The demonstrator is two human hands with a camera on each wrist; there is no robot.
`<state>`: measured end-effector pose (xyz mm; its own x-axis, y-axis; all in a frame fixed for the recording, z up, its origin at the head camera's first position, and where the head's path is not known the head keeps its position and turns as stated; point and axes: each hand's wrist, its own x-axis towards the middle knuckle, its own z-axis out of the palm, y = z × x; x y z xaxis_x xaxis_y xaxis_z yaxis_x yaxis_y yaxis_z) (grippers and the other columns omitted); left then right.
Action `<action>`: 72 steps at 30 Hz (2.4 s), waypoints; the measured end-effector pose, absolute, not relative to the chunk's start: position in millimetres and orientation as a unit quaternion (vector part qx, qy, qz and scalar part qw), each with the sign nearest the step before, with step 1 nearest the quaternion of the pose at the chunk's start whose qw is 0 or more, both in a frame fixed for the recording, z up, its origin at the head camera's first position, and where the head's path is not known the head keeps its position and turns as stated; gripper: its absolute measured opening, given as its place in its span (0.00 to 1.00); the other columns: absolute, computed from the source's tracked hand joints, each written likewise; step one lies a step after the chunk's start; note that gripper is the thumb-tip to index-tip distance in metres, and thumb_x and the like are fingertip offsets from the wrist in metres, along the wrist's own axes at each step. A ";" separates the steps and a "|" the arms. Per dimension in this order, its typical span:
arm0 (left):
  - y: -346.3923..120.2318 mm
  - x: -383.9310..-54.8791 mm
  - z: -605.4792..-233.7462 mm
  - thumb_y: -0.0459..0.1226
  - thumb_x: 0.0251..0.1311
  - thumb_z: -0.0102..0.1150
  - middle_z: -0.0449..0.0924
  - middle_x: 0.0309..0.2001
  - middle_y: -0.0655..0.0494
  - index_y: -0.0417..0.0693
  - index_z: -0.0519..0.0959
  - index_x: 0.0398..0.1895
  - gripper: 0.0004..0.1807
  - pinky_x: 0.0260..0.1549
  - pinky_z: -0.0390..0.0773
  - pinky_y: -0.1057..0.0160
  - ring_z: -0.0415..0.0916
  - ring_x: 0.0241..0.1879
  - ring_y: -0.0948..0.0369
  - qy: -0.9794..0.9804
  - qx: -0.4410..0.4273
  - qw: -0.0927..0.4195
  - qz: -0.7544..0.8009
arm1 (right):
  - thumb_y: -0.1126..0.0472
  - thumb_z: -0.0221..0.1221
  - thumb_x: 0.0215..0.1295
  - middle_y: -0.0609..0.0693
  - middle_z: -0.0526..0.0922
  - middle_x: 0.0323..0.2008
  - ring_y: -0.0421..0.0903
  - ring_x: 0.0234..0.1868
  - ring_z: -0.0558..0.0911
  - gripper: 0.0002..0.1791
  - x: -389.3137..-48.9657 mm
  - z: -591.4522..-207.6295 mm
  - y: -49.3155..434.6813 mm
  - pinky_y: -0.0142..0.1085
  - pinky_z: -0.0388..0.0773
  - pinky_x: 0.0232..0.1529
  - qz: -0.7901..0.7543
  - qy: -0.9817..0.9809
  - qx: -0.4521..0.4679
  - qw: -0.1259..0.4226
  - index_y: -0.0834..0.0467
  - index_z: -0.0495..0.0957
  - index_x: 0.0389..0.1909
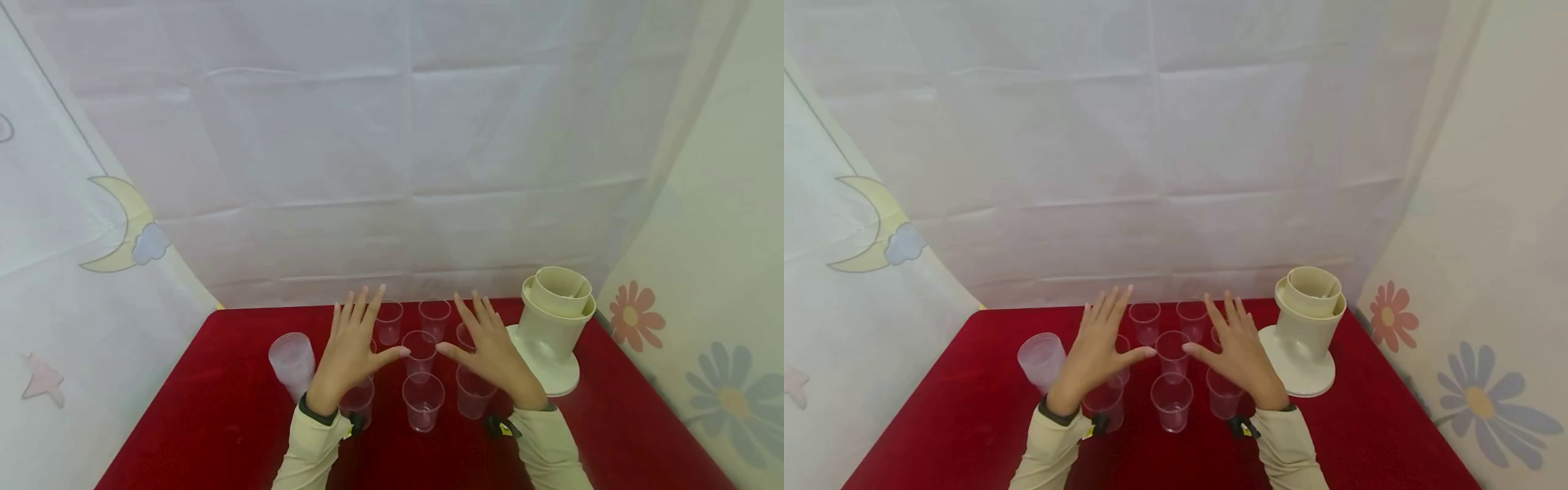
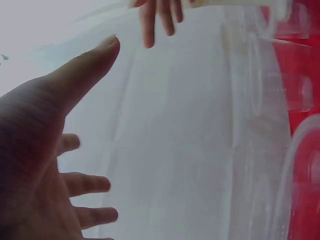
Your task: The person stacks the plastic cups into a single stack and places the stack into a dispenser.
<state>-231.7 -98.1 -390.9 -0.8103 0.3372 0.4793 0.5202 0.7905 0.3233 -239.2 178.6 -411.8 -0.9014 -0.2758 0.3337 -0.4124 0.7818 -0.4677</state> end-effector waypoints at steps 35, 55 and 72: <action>-189.1 -232.0 -371.5 0.54 0.51 0.75 0.54 0.76 0.43 0.58 0.47 0.80 0.59 0.65 0.44 0.26 0.51 0.74 0.43 -0.892 -0.136 0.259 -0.346 | 0.38 0.65 0.61 0.61 0.61 0.74 0.65 0.71 0.60 0.54 -241.4 -396.6 202.5 0.67 0.59 0.65 0.315 -0.922 0.200 0.108 0.52 0.48 0.80; -252.4 -216.0 -378.8 0.53 0.55 0.71 0.44 0.78 0.37 0.61 0.31 0.80 0.64 0.62 0.58 0.28 0.45 0.75 0.37 -0.908 -0.077 0.078 -0.403 | 0.41 0.69 0.57 0.63 0.70 0.66 0.63 0.66 0.66 0.46 -234.8 -397.9 208.2 0.65 0.64 0.62 0.348 -0.915 0.192 0.078 0.61 0.64 0.70; -271.0 -217.2 -391.8 0.51 0.51 0.72 0.53 0.73 0.34 0.50 0.46 0.76 0.56 0.57 0.71 0.36 0.50 0.72 0.36 -0.900 -0.090 -0.026 -0.425 | 0.42 0.71 0.52 0.57 0.78 0.49 0.54 0.49 0.77 0.40 -229.3 -391.4 232.2 0.48 0.80 0.46 0.333 -0.922 0.192 -0.043 0.65 0.70 0.57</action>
<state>-217.2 -271.0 -391.8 -0.9826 0.1832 0.0297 0.1394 0.6228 0.7699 -229.3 232.2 -391.4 -0.9229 -0.3819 0.0481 -0.3246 0.7050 -0.6305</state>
